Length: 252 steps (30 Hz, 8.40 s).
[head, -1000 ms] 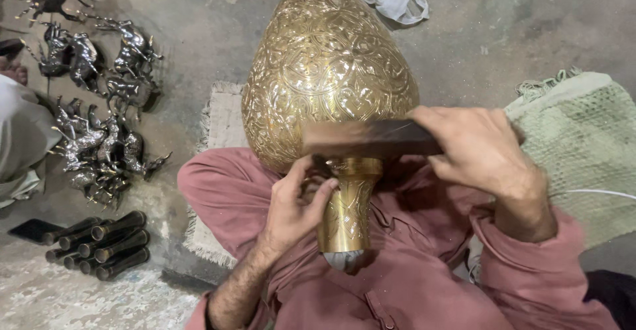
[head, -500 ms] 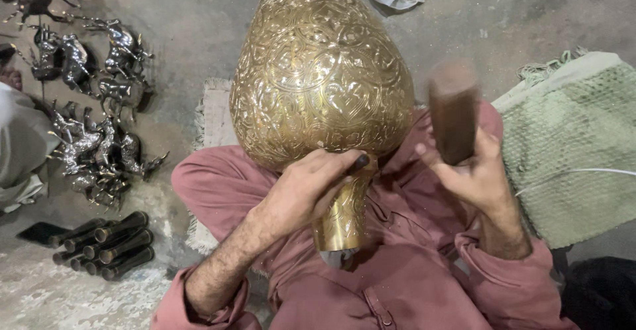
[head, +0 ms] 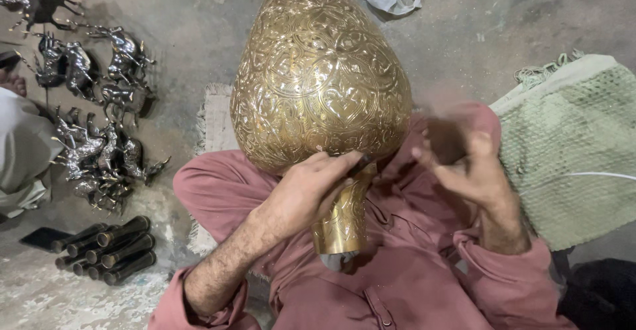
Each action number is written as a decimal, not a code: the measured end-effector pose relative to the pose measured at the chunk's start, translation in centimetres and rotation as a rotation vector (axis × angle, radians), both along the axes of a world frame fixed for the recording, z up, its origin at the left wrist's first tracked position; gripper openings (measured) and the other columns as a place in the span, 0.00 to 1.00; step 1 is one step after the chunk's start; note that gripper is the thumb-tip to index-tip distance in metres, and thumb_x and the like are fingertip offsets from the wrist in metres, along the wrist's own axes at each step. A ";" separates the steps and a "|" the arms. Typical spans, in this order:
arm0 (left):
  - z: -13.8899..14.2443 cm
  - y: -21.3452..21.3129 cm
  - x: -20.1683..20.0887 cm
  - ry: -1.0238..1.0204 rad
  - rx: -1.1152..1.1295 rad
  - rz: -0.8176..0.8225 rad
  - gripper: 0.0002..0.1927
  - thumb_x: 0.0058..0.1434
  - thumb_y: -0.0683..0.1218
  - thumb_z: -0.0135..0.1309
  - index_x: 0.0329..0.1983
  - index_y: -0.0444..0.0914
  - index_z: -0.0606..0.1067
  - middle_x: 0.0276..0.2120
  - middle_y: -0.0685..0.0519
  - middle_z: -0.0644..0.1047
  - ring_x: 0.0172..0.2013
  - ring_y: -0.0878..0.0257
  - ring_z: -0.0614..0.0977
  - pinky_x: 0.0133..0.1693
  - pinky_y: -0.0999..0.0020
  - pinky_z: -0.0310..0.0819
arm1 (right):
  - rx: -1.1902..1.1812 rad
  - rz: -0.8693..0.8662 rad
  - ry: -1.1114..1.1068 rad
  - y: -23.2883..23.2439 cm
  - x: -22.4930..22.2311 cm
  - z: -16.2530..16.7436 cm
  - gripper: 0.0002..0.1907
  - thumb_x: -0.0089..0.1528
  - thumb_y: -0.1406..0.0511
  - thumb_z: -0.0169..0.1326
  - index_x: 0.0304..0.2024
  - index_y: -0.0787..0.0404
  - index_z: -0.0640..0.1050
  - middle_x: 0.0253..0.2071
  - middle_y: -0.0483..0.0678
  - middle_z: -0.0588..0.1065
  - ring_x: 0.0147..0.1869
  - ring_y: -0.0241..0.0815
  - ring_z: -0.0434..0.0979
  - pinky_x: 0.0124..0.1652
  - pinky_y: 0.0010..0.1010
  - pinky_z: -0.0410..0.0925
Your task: The person sits cross-legged on the floor and uses a chisel and hammer to engrave a decorative pattern on the neck of a large brass vase. The person repeatedly strikes the chisel with the hammer to create fine lines on the metal surface.
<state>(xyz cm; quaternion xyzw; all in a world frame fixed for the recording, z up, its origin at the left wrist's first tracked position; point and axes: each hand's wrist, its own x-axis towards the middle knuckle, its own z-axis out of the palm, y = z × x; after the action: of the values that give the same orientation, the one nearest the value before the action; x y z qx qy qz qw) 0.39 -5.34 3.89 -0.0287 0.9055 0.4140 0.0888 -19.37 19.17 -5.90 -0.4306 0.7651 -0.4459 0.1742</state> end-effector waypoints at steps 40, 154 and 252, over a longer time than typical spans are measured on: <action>0.1 -1.5 -2.9 -0.038 -0.065 -0.486 0.34 0.53 0.40 0.57 0.66 0.44 0.68 0.55 0.43 0.78 0.54 0.45 0.80 0.51 0.53 0.78 | -0.158 -0.394 0.027 2.4 8.8 -3.0 0.20 0.50 0.74 0.65 0.44 0.61 0.77 0.39 0.46 0.78 0.48 0.44 0.78 0.51 0.37 0.68; -0.8 2.3 -1.8 -0.087 -0.229 -0.079 0.29 0.60 0.37 0.50 0.66 0.33 0.64 0.46 0.40 0.80 0.48 0.46 0.81 0.51 0.50 0.77 | 0.014 -0.044 -0.136 2.5 2.3 -3.6 0.29 0.52 0.69 0.60 0.58 0.65 0.74 0.41 0.55 0.79 0.36 0.44 0.77 0.34 0.34 0.71; -2.9 4.6 3.5 0.283 -0.095 0.569 0.17 0.63 0.38 0.60 0.53 0.29 0.73 0.40 0.43 0.80 0.41 0.54 0.85 0.41 0.61 0.83 | 0.068 0.304 0.237 -6.3 -2.7 7.3 0.20 0.53 0.70 0.58 0.48 0.57 0.74 0.32 0.45 0.77 0.30 0.41 0.78 0.29 0.32 0.72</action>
<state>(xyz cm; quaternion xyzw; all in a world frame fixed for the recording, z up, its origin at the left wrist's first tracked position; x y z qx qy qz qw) 3.87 -0.76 0.97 -0.2271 0.8827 0.3794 -0.1591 -22.10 12.86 1.40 -0.5846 0.7211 -0.3343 0.1628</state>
